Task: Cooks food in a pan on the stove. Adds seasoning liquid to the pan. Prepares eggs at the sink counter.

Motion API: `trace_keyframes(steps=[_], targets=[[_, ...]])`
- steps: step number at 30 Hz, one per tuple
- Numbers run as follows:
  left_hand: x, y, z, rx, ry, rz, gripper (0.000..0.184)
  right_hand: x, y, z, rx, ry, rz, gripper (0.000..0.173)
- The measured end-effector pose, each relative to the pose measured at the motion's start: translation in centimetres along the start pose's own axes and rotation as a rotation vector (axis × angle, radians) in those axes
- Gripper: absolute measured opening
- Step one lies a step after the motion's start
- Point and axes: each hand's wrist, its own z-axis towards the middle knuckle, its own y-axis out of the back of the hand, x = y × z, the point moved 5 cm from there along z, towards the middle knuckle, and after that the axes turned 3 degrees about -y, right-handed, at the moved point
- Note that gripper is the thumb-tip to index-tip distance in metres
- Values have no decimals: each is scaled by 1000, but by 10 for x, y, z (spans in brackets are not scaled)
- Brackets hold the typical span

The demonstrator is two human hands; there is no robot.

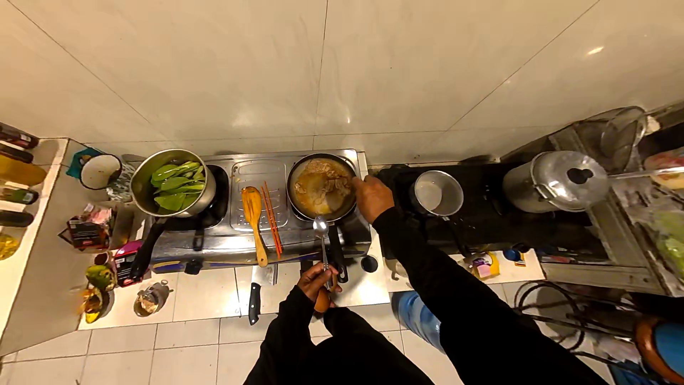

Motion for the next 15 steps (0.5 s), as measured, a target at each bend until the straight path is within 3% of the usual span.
trace_keyframes(steps=[6,11,15], targets=[[0,1,2,14,3,-5,22,-3,-1,-4,-3,-29,-13,29],[1,0,1,27,-2,-16,23,-3,-6,-23,58,83,-14,30],[-2,1,0,13,1,-6,22,-5,13,-27,86,25,-45,27]])
